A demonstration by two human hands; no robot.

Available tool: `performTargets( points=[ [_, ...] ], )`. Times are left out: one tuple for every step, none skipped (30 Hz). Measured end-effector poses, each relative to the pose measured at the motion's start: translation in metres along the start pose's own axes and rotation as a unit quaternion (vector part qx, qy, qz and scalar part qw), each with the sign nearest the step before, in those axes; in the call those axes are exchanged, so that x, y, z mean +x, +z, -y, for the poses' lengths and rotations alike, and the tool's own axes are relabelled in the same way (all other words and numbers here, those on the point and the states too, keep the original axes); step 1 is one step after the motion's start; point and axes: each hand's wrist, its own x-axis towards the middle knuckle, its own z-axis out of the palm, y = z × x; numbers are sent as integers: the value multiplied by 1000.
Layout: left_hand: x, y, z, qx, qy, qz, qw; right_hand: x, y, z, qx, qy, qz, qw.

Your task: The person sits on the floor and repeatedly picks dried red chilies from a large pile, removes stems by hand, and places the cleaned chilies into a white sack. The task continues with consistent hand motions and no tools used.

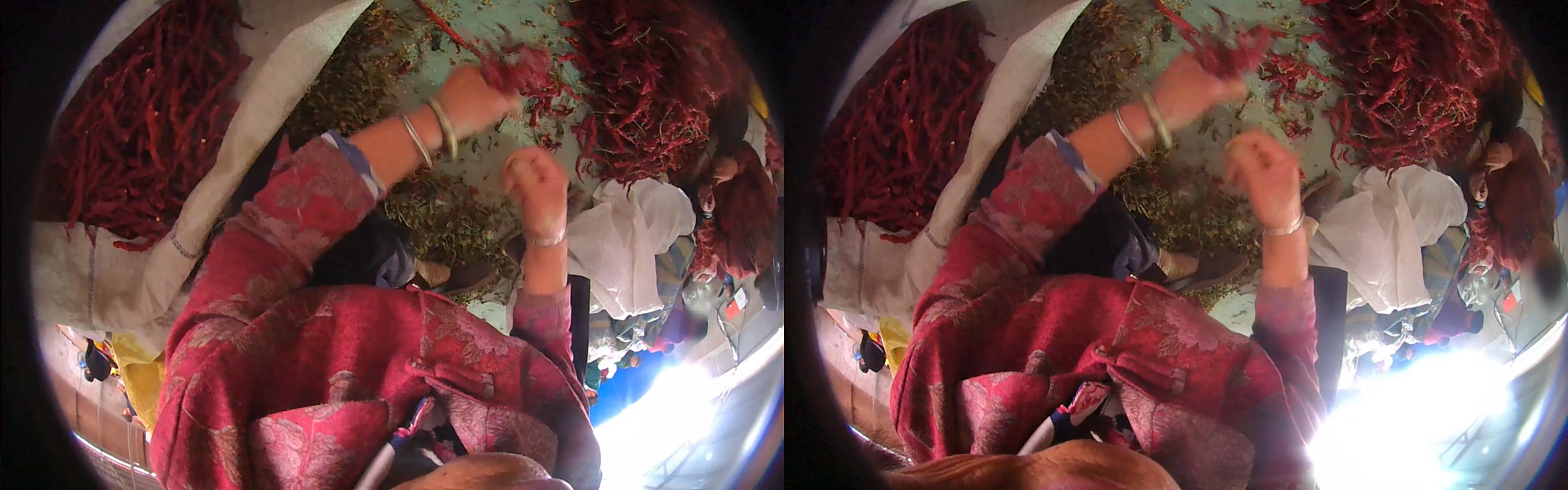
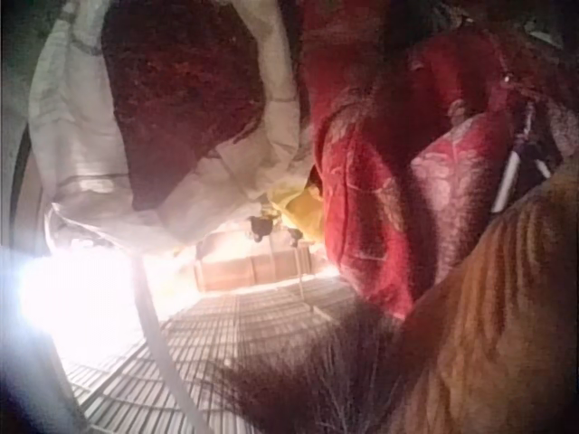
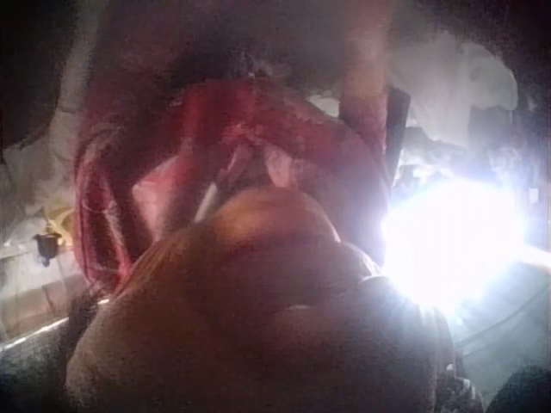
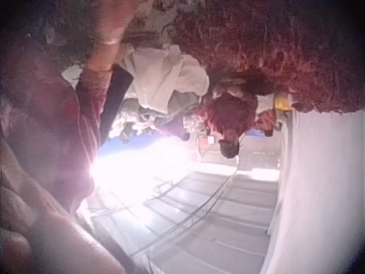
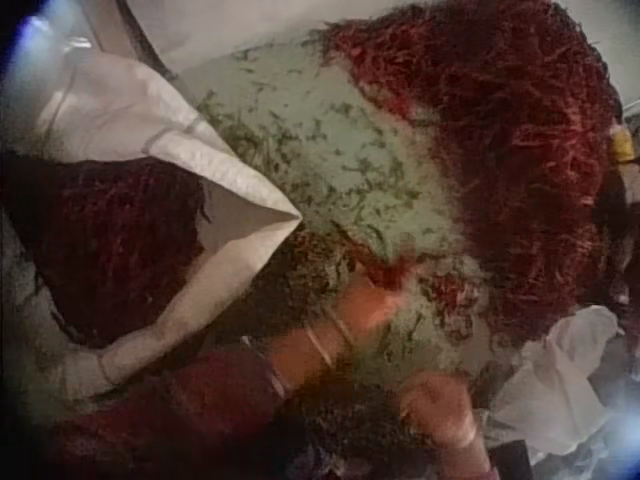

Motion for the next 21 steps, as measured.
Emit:
performTargets(
  points=[
    [11, -9, 0, 27, -21, -40, 999, -10, 6, 11, -40, 23, 28, 999],
    [23, -19, -1, -34, -29, -63, 997, -10, 8, 13, -34, 45, 51, 997],
    [25, -18, -1, -61, -12, -61, 996, -10, 10, 14, -27, 62, 73, 995],
    [25, -15, -2, -89, 4, -59, 994, -9, 11, 14, -19, 79, 96, 992],
    [24, -12, -1, -116, 21, -59, 991, 0, 5, 10, -63, 58, 53, 995],
    [14, -10, -7, -124, -10, -44, 991, 15, -5, 1, -105, 36, 17, 994],
    [13, -12, -8, -146, -17, -33, 989, 28, -14, -8, -164, 8, -70, 984],
    [14, -10, -10, -171, -24, -13, 985, 40, -26, -19, -222, -20, -166, 961],
    [15, -9, -13, -192, -30, 6, 981, 54, -44, -35, -276, -94, -221, 931],
    [13, -10, -19, -212, -28, 16, 977, 70, -59, -49, -326, -170, -270, 890],
    [12, -10, -19, -212, -30, 12, 977, 82, -64, -53, -362, -184, -281, 869],
    [12, -10, -20, -213, -31, 7, 976, 91, -68, -55, -398, -199, -291, 847],
    [12, -11, -20, -214, -33, 3, 976, 100, -70, -57, -433, -214, -299, 823],
    [13, -12, -20, -217, -27, 5, 976, 108, -71, -60, -472, -209, -307, 799],
    [14, -12, -20, -221, -23, 10, 975, 115, -74, -62, -517, -206, -302, 774],
    [14, -12, -21, -225, -18, 16, 974, 121, -77, -64, -560, -202, -299, 746],
    [12, -10, -22, -217, -17, 17, 976, 122, -83, -65, -602, -196, -296, 716],
    [10, -13, -23, -208, -15, 11, 978, 120, -83, -60, -527, -200, -290, 774],
    [8, -14, -25, -200, -13, 7, 980, 116, -85, -54, -447, -201, -282, 825],
    [12, -14, -19, -193, 11, -8, 981, 112, -86, -49, -364, -200, -273, 868],
    [18, -11, -9, -190, 35, -21, 981, 105, -86, -36, -299, -151, -263, 905]
  ],
)
